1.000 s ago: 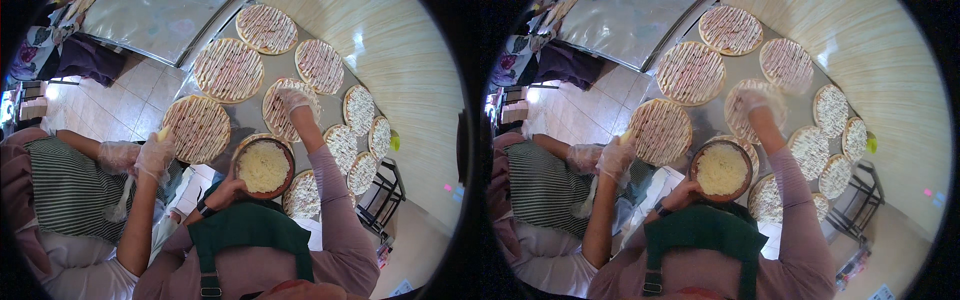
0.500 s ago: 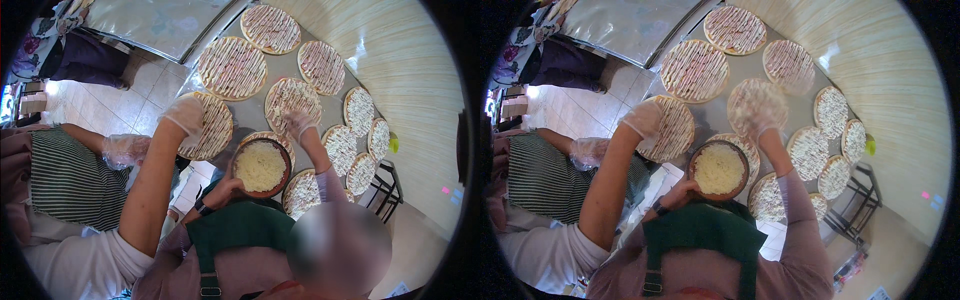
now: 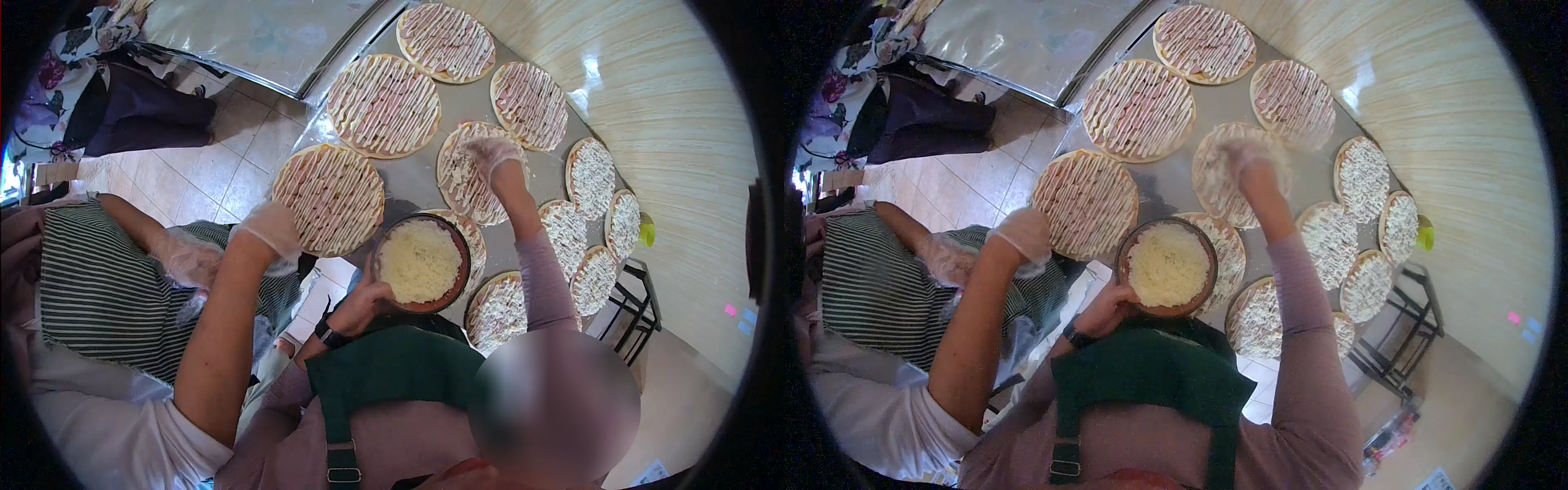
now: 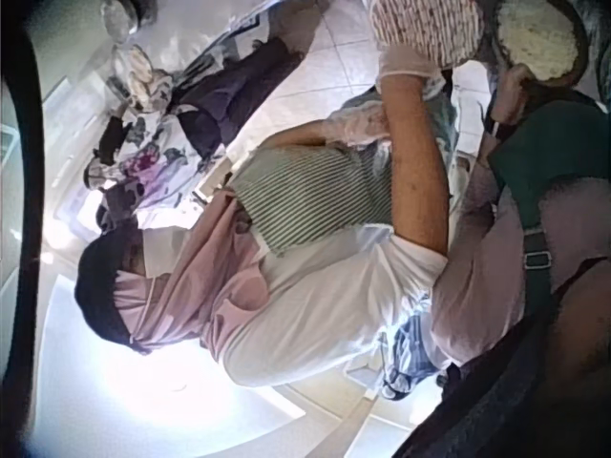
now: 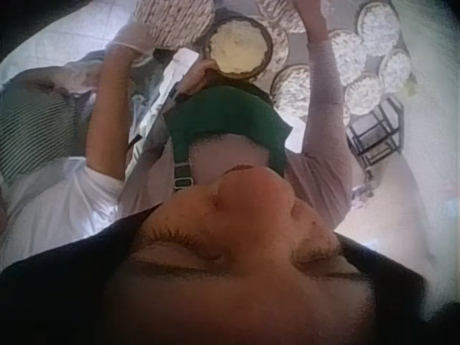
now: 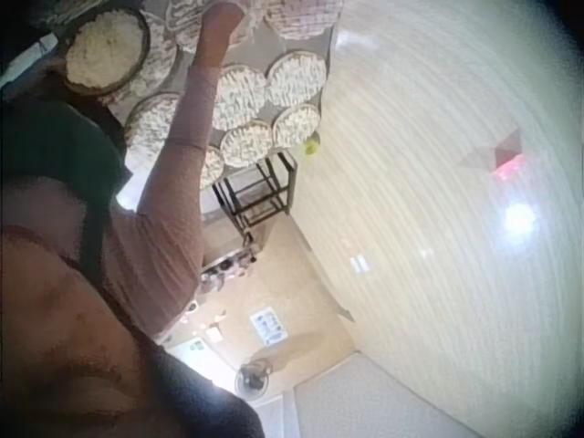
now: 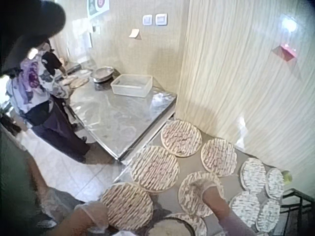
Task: The recorder is assembling pizzas by adding shredded cheese to a large batch of prepared crusts at a food preparation table.
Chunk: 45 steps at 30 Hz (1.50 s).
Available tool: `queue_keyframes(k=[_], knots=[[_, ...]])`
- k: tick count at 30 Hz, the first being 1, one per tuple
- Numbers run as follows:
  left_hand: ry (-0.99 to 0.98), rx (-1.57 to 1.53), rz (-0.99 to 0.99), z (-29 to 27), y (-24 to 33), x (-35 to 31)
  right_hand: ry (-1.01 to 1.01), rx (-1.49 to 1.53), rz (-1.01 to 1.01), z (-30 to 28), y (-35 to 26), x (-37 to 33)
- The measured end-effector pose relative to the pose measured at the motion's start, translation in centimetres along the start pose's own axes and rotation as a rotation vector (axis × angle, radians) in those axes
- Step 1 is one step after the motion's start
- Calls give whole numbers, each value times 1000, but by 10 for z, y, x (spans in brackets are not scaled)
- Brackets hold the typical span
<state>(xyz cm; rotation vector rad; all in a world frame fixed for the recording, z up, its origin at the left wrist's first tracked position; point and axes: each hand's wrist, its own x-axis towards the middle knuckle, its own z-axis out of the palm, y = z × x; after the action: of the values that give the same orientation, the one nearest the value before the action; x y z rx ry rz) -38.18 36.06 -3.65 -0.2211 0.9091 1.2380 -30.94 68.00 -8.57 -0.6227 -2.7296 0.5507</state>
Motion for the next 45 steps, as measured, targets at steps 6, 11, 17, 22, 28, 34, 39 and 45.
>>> queue_keyframes(k=[6,11,17,22,28,34,39,45], knots=[[25,15,128,2,4,7,-74,53,270,-58,-58,-27],[2,40,69,11,3,16,-293,422,139,-82,-126,-77],[-26,131,51,38,3,15,-677,-159,-17,-60,-151,-100],[2,179,20,38,-11,24,-739,-184,-55,-63,-130,-104],[35,171,28,38,-13,21,-302,790,446,-80,-64,-79],[32,214,11,35,-11,18,-196,446,430,-24,24,-39],[39,188,64,28,-16,17,-85,233,430,-15,47,-25],[41,220,93,24,-15,15,-261,203,435,-20,23,-41]])
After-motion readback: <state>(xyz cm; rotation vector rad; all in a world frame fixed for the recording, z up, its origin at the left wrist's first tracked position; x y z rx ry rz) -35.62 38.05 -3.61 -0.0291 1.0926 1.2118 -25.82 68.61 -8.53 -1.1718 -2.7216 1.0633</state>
